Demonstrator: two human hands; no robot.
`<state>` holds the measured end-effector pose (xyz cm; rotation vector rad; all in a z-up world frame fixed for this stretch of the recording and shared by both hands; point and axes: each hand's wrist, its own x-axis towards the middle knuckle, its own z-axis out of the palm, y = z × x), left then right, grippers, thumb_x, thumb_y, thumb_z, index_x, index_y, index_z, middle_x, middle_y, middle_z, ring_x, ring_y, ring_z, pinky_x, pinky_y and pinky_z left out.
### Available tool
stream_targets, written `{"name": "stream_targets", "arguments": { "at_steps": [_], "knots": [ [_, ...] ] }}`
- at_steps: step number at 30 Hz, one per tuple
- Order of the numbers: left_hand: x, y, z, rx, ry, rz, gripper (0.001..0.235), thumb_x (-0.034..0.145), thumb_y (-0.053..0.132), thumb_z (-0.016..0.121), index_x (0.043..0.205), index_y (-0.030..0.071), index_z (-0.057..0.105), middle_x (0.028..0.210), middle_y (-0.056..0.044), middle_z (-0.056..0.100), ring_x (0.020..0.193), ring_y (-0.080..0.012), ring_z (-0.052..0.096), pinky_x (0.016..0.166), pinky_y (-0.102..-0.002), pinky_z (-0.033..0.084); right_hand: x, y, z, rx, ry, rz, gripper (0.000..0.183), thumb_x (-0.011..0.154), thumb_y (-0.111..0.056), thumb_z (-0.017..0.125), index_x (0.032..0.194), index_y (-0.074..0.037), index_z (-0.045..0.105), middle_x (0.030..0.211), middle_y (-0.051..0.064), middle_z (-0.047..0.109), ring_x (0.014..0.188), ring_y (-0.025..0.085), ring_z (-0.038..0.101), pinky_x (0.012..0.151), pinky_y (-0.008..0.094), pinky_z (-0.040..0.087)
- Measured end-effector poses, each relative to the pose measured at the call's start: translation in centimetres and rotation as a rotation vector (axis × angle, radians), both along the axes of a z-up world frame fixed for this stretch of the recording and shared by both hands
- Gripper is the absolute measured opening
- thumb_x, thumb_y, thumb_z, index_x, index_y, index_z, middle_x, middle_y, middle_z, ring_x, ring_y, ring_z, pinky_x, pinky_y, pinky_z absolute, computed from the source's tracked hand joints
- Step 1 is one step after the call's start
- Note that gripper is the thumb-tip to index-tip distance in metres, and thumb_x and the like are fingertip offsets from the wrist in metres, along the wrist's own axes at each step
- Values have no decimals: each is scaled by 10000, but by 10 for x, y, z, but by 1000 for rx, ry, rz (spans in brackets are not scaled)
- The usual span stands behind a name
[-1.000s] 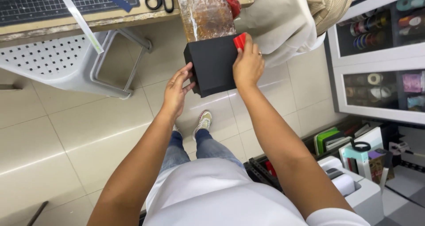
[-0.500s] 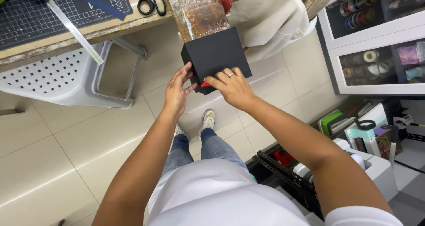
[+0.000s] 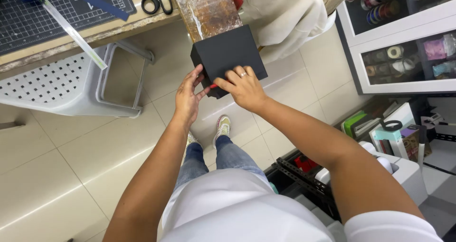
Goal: Applying glue to a wooden block and wrapping it with black paper using a roller and a squeegee
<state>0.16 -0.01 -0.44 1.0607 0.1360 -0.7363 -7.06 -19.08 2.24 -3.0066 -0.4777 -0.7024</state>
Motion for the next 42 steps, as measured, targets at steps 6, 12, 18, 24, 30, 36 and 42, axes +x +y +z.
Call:
{"name": "stream_targets", "arguments": {
  "at_steps": [6,12,18,24,30,36,42],
  "knots": [
    [-1,1,-4,-14,-3,-4,448,1033,366,519,1407,155,645,1471,-31,567,1340,-271,480,1034,-572,517,68,-4,0,-35,-129,-85,314,1066,-232,394,1320,-269,575,924,6,480,878,257,525,754,404,436],
    [0,2,-4,-26,11,-3,462,1043,377,489,1416,147,636,1481,-22,572,1347,-263,488,1020,-564,531,0,2,1,50,-35,55,274,1085,-233,398,1218,-240,637,982,50,524,911,273,520,814,407,422],
    [-2,3,-3,-15,0,-18,482,1029,387,485,1418,141,627,1480,-5,578,1307,-225,498,1013,-551,537,61,-2,-4,6,-178,-39,285,1098,-271,364,1234,-265,614,935,15,494,889,255,511,789,394,415],
    [-3,6,-2,-23,7,-12,501,1037,405,459,1420,132,630,1495,-5,572,1328,-225,495,1032,-569,521,-3,-2,1,50,-41,101,309,1099,-241,367,1225,-256,649,988,55,540,924,279,542,824,418,423],
    [-9,-7,8,92,94,47,477,975,355,479,1361,137,653,1463,18,621,1310,-164,551,986,-410,543,65,9,20,-164,-15,-202,326,910,-128,620,1185,-300,597,874,7,496,819,282,524,684,405,377],
    [-28,-23,-17,187,-387,-26,865,881,215,881,1575,151,369,1445,-120,499,1240,-220,569,1001,-372,568,-23,9,18,58,174,-324,431,1018,-229,493,1450,-233,505,973,13,523,915,269,554,764,428,435],
    [-36,-33,-13,565,-783,-9,1145,675,144,999,1579,72,299,1563,-162,327,1450,-396,336,1213,-484,364,-28,11,17,177,133,-802,359,1023,-195,614,1365,-90,596,925,133,624,857,373,605,692,504,473]
  ]
}}
